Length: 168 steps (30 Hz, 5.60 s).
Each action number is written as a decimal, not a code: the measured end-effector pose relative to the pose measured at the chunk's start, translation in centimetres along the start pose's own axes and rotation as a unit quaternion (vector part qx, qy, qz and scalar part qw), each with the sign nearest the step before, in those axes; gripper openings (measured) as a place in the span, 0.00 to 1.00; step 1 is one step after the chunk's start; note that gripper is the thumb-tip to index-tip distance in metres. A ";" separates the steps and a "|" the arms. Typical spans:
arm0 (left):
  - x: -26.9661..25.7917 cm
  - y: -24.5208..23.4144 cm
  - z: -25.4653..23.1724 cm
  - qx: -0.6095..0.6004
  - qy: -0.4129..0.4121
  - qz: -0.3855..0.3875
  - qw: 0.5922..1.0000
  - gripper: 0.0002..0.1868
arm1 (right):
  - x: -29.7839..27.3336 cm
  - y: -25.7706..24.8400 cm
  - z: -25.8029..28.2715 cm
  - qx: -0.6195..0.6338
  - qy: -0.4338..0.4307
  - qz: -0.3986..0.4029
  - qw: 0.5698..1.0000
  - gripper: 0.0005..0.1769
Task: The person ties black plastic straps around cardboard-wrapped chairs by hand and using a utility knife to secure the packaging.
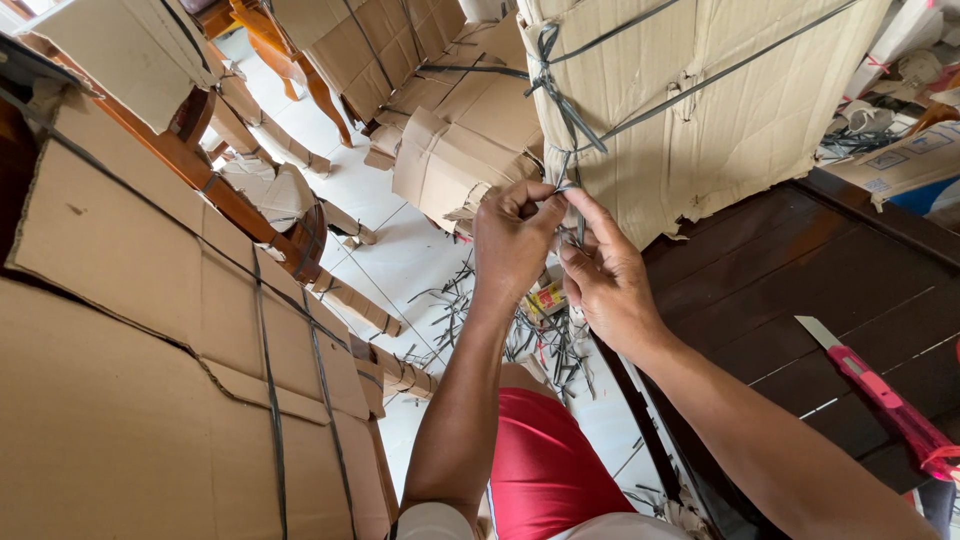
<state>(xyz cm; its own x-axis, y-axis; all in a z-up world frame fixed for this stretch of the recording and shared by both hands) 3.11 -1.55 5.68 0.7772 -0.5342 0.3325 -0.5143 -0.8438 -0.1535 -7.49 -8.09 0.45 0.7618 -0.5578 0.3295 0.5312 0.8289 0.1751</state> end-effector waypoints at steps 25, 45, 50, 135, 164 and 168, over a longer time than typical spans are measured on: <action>-1.0 -1.2 -1.8 0.017 0.065 -0.011 0.998 0.13 | 1.2 1.2 2.6 -0.136 0.006 0.121 0.983 0.32; -1.3 -1.1 0.1 -0.004 0.156 -0.043 0.987 0.09 | 1.4 0.7 1.7 -0.212 -0.005 0.126 0.969 0.37; -0.4 -0.9 0.2 -0.007 0.060 -0.034 0.998 0.07 | 1.9 0.7 0.3 -0.266 0.039 0.119 0.956 0.38; -3.1 -0.8 -1.6 -0.009 0.172 -0.093 0.981 0.14 | 4.6 -1.6 -0.2 0.049 -0.010 -0.080 0.996 0.06; 8.3 0.7 4.6 -0.482 -0.079 -0.128 0.863 0.19 | 7.1 -5.8 3.1 0.227 0.065 -0.014 0.972 0.12; 8.6 -0.4 4.1 -0.436 -0.063 -0.171 0.881 0.22 | 7.1 -6.9 6.2 0.077 0.039 0.037 0.996 0.15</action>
<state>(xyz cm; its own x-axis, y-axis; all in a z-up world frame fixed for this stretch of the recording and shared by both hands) 11.43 -6.05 4.81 0.9464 -0.3049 0.1064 -0.2832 -0.6254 0.7271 -8.02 -17.49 7.30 0.8263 -0.4914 0.2753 0.4138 0.8612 0.2952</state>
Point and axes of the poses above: each hand's wrist, its own x-axis towards the middle knuckle, its own y-axis out of the palm, z = x × y, the point moved 10 cm from there along x, towards the middle knuckle, and after that the axes turned 1 degree about -z, right-handed, at the moved point
